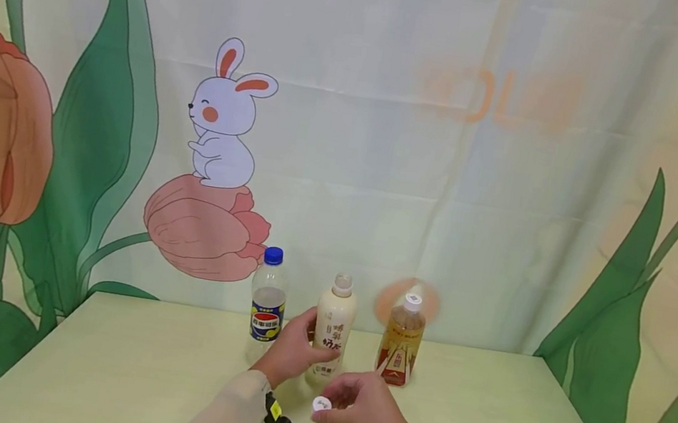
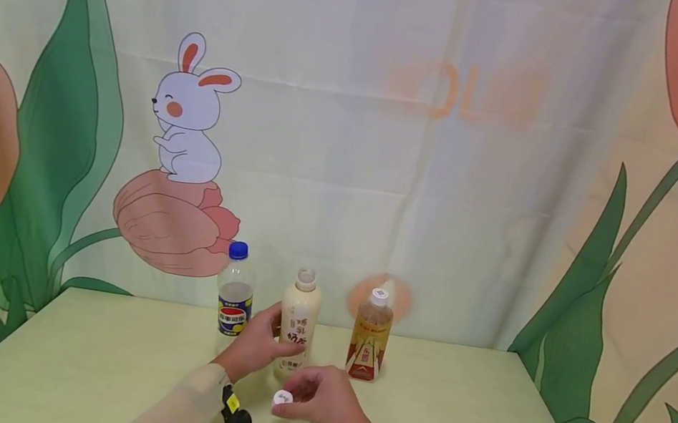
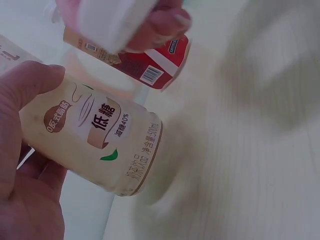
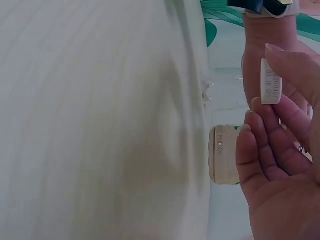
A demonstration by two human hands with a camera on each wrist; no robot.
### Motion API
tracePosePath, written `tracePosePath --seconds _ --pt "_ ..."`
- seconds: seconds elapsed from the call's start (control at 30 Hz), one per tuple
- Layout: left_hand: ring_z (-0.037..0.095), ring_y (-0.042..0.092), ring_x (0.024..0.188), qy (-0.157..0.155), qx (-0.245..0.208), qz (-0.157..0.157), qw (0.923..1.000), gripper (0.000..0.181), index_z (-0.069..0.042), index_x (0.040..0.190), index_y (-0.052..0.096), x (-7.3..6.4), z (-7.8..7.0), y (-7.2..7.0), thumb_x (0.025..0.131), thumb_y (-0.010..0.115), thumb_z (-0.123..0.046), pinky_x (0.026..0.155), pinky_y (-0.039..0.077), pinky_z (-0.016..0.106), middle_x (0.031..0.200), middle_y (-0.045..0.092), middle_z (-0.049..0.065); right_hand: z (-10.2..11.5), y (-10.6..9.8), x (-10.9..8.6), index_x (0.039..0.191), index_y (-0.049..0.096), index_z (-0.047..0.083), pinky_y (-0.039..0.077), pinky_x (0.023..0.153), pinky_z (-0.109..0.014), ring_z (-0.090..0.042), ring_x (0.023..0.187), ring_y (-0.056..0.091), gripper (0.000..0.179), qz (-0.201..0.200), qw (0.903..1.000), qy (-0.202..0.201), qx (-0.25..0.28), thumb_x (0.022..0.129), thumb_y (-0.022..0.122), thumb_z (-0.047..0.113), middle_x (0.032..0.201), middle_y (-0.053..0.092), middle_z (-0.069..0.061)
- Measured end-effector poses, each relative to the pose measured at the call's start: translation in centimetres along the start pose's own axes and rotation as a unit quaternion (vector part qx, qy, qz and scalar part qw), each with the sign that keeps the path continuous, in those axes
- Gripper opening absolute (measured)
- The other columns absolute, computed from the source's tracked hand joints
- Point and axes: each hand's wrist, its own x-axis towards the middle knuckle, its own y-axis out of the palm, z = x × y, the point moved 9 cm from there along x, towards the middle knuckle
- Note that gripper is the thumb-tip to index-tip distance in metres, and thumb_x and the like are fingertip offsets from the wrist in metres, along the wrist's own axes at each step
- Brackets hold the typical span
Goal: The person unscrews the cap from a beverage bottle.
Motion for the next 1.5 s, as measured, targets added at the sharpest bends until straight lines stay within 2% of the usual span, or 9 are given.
tracePosePath --seconds 0.3,0.63,1.0,1.23,1.5 --pt "0.034 0.058 0.132 -0.017 -0.003 -0.007 0.9998 0.068 -0.016 0.145 0.051 0.6 0.5 -0.1 0.086 0.084 -0.018 0.112 0.048 0.057 0.143 0.061 0.01 -0.7 1.3 -0.1 0.089 0.078 0.013 0.057 0.07 -0.019 -0.004 0.074 0.067 0.021 0.03 0.9993 0.012 -0.02 0.077 0.091 0.024 0.083 0.076 0.004" --pt "0.036 0.056 0.135 -0.031 0.012 -0.014 0.9994 0.07 -0.014 0.145 0.049 1.0 1.1 -0.4 0.085 0.085 -0.019 0.114 0.045 0.059 0.144 0.06 0.011 -1.5 2.1 -0.3 0.085 0.077 0.007 0.055 0.065 -0.019 -0.006 0.07 0.066 0.021 0.045 0.9976 0.05 -0.016 0.075 0.092 0.016 0.077 0.075 0.0" --pt "0.036 0.053 0.139 -0.052 0.013 -0.015 0.9984 0.071 -0.014 0.146 0.047 1.2 1.5 0.2 0.086 0.084 -0.018 0.116 0.042 0.06 0.147 0.058 0.011 -1.9 2.7 0.0 0.081 0.076 0.009 0.053 0.063 -0.019 -0.006 0.067 0.063 0.02 0.052 0.9951 0.073 -0.042 0.072 0.093 0.013 0.071 0.071 0.005" --pt "0.037 0.053 0.139 -0.042 0.017 -0.016 0.9989 0.07 -0.012 0.146 0.047 1.1 1.6 0.5 0.086 0.084 -0.018 0.116 0.042 0.06 0.146 0.058 0.012 -2.1 3.0 0.3 0.08 0.076 0.009 0.053 0.063 -0.019 -0.006 0.067 0.064 0.019 0.059 0.9939 0.078 -0.051 0.072 0.093 0.013 0.07 0.071 0.006" --pt "0.038 0.05 0.142 -0.045 0.019 -0.018 0.9987 0.07 -0.011 0.147 0.045 1.3 1.8 0.5 0.088 0.082 -0.017 0.118 0.04 0.059 0.149 0.056 0.014 -2.7 3.2 0.3 0.081 0.077 0.011 0.053 0.064 -0.02 -0.007 0.068 0.064 0.019 0.062 0.9915 0.1 -0.056 0.072 0.093 0.012 0.071 0.071 0.006"
